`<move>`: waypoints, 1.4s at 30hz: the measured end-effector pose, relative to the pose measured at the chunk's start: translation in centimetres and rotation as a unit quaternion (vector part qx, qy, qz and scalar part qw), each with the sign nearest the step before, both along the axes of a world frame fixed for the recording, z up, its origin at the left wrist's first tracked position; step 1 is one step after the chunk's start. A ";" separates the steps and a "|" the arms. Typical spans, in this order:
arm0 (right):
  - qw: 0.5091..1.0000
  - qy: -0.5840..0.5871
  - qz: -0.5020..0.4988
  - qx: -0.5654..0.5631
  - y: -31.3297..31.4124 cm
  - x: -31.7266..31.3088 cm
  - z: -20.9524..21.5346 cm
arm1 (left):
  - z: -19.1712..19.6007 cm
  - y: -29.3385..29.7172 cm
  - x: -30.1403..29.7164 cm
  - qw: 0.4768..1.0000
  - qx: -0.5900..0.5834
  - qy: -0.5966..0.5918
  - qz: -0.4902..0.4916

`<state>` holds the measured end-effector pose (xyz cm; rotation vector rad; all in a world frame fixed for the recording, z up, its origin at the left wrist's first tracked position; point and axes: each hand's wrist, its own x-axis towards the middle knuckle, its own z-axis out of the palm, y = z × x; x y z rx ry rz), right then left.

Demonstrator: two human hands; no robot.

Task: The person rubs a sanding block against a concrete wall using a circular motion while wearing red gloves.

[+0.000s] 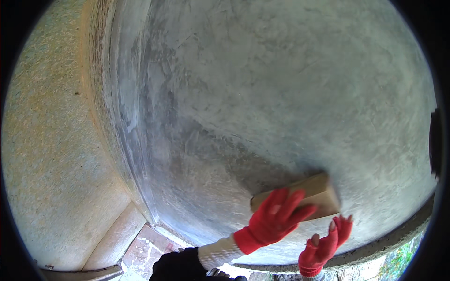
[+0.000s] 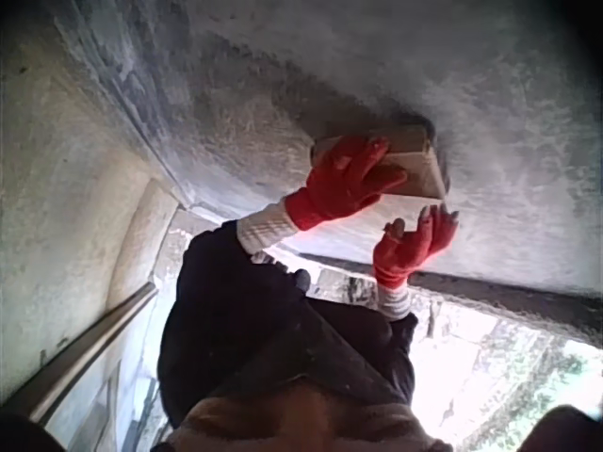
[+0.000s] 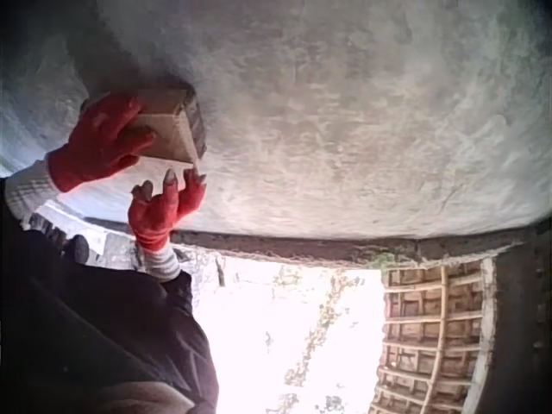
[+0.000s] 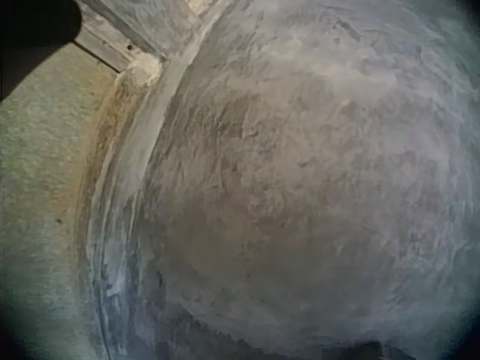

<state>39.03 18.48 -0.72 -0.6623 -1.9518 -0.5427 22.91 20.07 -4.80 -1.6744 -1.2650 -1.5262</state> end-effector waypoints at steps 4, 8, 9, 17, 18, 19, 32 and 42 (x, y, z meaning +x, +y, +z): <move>0.997 0.003 -0.005 0.071 0.2 -0.8 1.0 | 0.4 0.2 -1.3 0.999 0.020 -0.028 -0.015; 0.999 0.014 -0.032 0.040 0.5 -1.2 -0.4 | -12.8 -0.7 -2.1 1.000 -0.009 -0.022 0.015; 0.999 0.013 -0.046 0.020 0.6 -1.4 -0.2 | -12.6 -0.4 -2.2 1.000 0.001 -0.020 0.013; 0.985 0.106 -0.107 0.084 2.7 -2.4 1.3 | 1.4 -0.1 -4.2 0.999 0.008 -0.027 0.028; 0.985 0.107 -0.103 0.084 3.2 -2.1 1.4 | 2.0 -0.1 -4.3 0.998 0.020 -0.046 0.034; 0.984 0.127 -0.098 0.077 3.6 -1.2 1.6 | 2.7 0.3 -3.9 0.997 0.040 -0.066 0.025; 0.987 0.159 -0.027 0.021 5.7 -0.9 -1.5 | 1.2 -0.4 -7.5 0.993 -0.022 -0.094 0.060; 0.987 0.151 -0.007 0.048 6.3 -1.9 -2.3 | -14.1 -1.3 -8.8 0.992 0.012 -0.068 0.101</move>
